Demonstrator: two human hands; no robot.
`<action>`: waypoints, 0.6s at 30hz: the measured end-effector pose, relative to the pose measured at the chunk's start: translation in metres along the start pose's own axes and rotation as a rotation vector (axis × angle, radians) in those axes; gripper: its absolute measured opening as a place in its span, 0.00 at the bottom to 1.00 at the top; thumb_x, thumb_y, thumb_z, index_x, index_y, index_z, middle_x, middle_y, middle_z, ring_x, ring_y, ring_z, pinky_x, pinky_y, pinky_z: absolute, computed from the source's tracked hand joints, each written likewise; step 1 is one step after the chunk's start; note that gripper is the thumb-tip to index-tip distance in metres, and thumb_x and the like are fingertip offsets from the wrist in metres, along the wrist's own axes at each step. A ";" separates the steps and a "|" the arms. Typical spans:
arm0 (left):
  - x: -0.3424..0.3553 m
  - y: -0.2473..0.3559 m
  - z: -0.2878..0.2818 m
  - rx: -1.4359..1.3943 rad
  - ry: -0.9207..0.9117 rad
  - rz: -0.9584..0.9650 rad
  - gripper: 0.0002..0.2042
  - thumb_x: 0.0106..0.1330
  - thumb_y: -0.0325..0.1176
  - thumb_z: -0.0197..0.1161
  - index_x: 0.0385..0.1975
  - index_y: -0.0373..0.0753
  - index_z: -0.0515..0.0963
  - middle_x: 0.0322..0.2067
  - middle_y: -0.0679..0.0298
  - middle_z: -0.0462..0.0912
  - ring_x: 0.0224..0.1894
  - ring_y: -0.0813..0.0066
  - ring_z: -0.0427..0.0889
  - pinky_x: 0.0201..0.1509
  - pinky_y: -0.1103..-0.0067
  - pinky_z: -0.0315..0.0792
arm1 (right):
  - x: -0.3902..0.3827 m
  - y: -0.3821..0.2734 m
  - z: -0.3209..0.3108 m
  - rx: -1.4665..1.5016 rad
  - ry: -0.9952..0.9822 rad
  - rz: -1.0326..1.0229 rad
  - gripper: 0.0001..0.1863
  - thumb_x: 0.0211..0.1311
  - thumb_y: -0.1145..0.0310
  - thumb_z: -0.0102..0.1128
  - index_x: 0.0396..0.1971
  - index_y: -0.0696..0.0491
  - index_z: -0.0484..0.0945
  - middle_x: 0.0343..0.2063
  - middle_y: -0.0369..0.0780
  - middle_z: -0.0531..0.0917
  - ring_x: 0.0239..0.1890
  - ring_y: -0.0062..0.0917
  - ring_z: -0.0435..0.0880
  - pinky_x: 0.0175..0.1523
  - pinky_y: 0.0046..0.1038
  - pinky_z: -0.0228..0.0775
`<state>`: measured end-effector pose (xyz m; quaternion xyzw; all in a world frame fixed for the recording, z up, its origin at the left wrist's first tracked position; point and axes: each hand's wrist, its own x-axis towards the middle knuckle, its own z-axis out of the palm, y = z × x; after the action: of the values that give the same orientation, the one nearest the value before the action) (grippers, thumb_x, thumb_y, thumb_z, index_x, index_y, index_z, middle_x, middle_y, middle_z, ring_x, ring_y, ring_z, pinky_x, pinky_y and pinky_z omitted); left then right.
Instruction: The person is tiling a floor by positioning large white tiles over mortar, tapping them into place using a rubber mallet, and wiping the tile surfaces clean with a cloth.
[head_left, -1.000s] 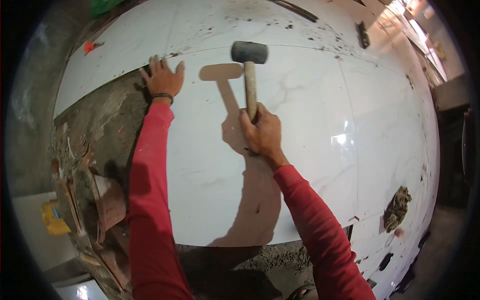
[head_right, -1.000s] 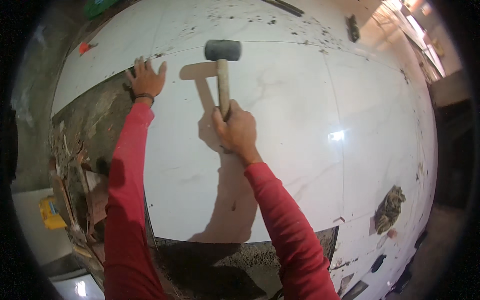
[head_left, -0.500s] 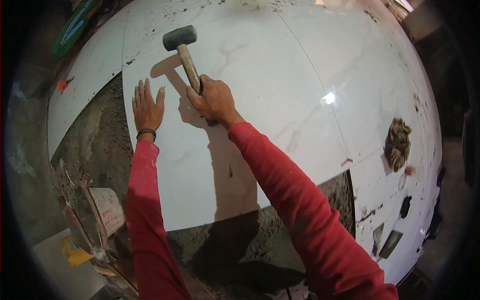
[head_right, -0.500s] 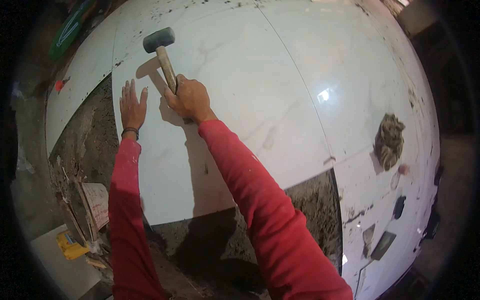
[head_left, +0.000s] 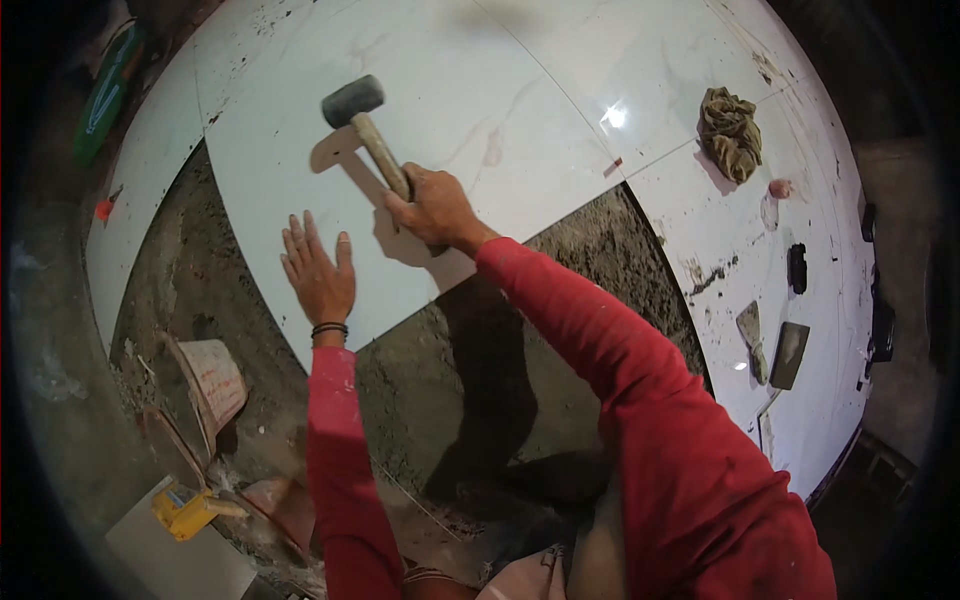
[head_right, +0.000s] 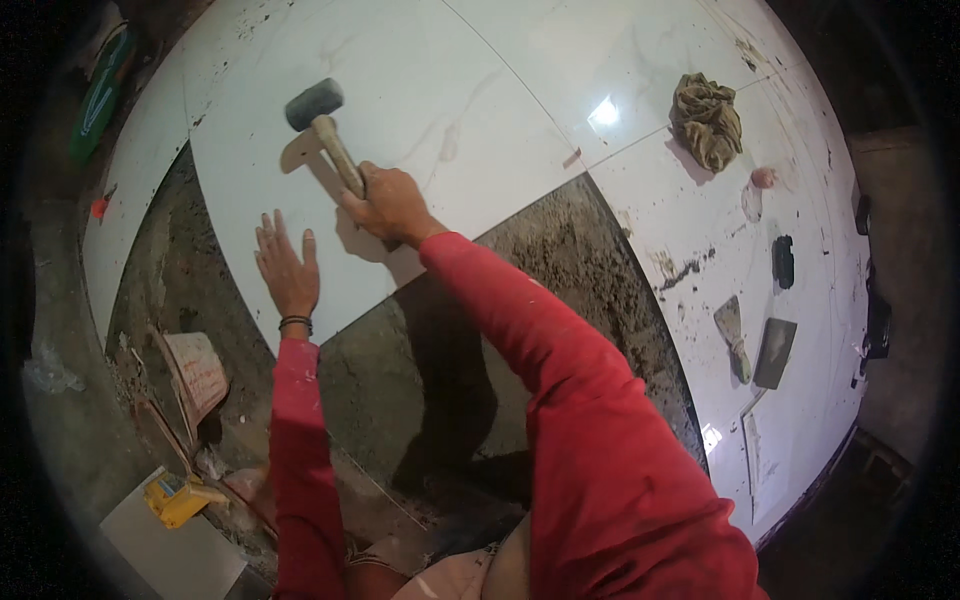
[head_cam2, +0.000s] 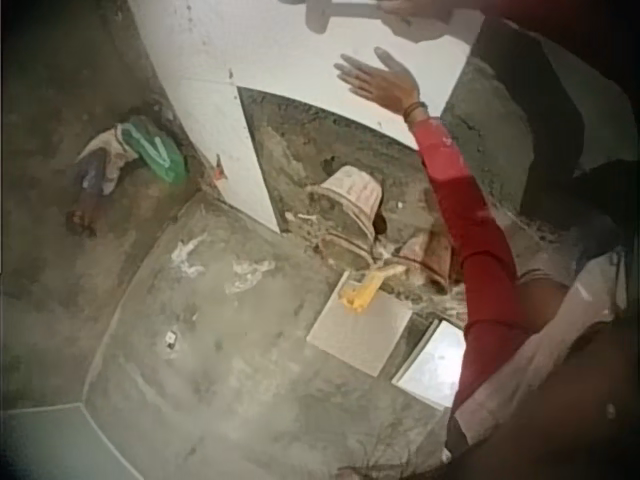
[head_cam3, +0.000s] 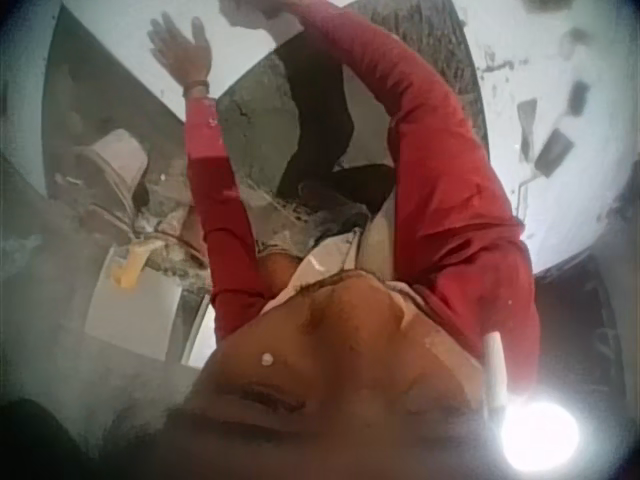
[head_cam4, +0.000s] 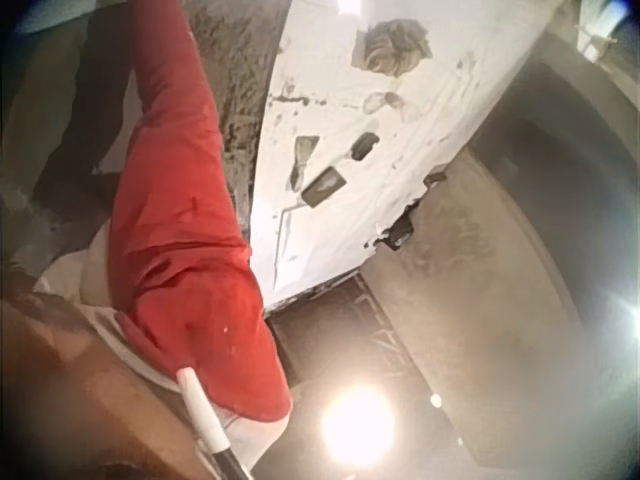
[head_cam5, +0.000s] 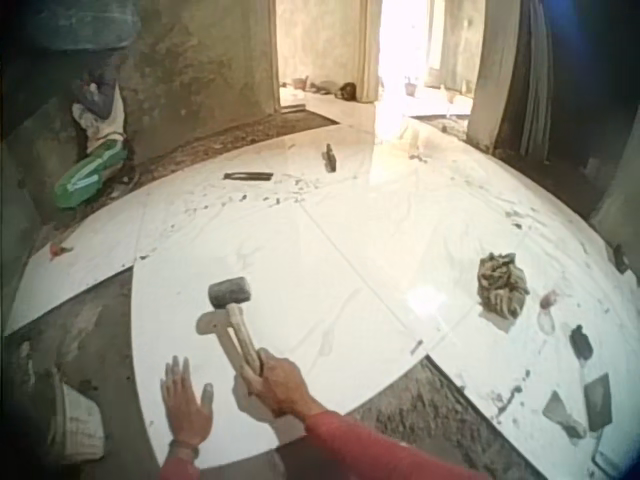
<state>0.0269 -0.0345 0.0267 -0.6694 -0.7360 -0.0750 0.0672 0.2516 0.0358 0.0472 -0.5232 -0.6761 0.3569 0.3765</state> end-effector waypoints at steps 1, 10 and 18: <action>-0.009 0.004 -0.002 0.004 0.009 -0.001 0.33 0.78 0.56 0.43 0.77 0.46 0.52 0.77 0.55 0.52 0.79 0.55 0.48 0.79 0.55 0.47 | -0.008 0.001 -0.005 -0.014 -0.001 0.008 0.21 0.60 0.54 0.62 0.30 0.60 0.76 0.22 0.54 0.82 0.29 0.54 0.83 0.39 0.49 0.75; -0.086 0.030 -0.018 -0.102 -0.019 0.083 0.33 0.78 0.53 0.47 0.78 0.48 0.51 0.78 0.56 0.50 0.79 0.51 0.46 0.79 0.50 0.44 | -0.060 0.010 -0.045 -0.131 -0.083 0.171 0.23 0.67 0.53 0.58 0.37 0.62 0.74 0.25 0.58 0.82 0.32 0.56 0.84 0.38 0.49 0.74; -0.108 0.036 -0.025 -0.103 -0.015 0.110 0.32 0.75 0.52 0.52 0.77 0.54 0.56 0.78 0.58 0.51 0.79 0.49 0.46 0.78 0.47 0.42 | -0.110 -0.023 -0.107 -0.325 -0.179 -0.045 0.18 0.74 0.63 0.51 0.58 0.54 0.66 0.21 0.52 0.82 0.25 0.53 0.82 0.31 0.52 0.68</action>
<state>0.0726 -0.1414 0.0307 -0.7121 -0.6936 -0.1041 0.0312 0.3544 -0.0665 0.1019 -0.5280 -0.7671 0.2797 0.2335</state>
